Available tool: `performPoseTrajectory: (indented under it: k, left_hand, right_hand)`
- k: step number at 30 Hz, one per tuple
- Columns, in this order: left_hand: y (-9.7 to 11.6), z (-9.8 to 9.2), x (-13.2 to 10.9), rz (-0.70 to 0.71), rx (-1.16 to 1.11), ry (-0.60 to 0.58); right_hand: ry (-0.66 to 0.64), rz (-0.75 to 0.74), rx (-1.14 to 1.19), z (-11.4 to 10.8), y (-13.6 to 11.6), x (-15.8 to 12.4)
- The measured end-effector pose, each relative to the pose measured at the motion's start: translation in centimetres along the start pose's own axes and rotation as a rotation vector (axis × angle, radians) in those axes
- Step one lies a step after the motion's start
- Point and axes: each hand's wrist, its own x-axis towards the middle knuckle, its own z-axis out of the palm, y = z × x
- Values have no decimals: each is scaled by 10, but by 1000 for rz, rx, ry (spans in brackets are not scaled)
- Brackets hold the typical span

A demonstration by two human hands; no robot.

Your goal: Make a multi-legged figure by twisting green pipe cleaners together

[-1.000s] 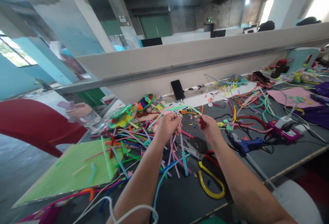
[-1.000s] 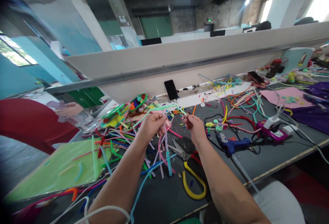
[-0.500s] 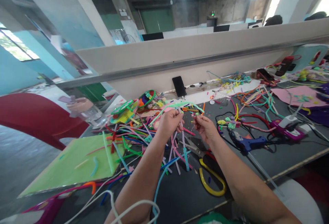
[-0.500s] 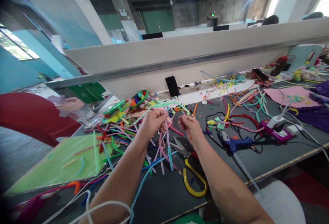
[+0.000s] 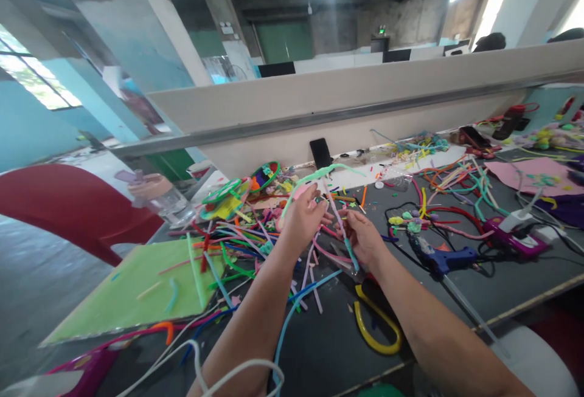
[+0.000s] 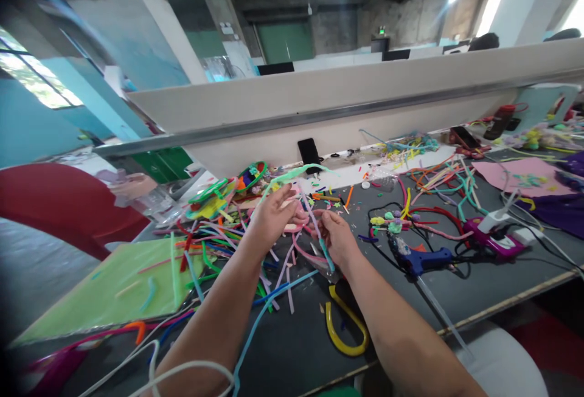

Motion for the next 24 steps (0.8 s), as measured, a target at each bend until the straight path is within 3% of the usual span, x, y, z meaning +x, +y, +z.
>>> performPoseTrajectory:
  k: [3,7,11,17,24]
  left_hand:
    - [6,0,-6,-18,-31,144]
    - [-9,9,-3,-113,-43,-11]
    - [-30,25,4,-192,-99,-141]
    - [-34,42,5,-174,-390,-90]
    - [-39,45,7,-176,-453,-34]
  right_hand:
    - [81,-113,58,-5,-8,5]
    - [174,-227,109,-10,-14,9]
    - [159,-281,115,-9,-14,8]
    - [126,-285,115,-6,-11,7]
    - [93,-265,81,-4,-10,5]
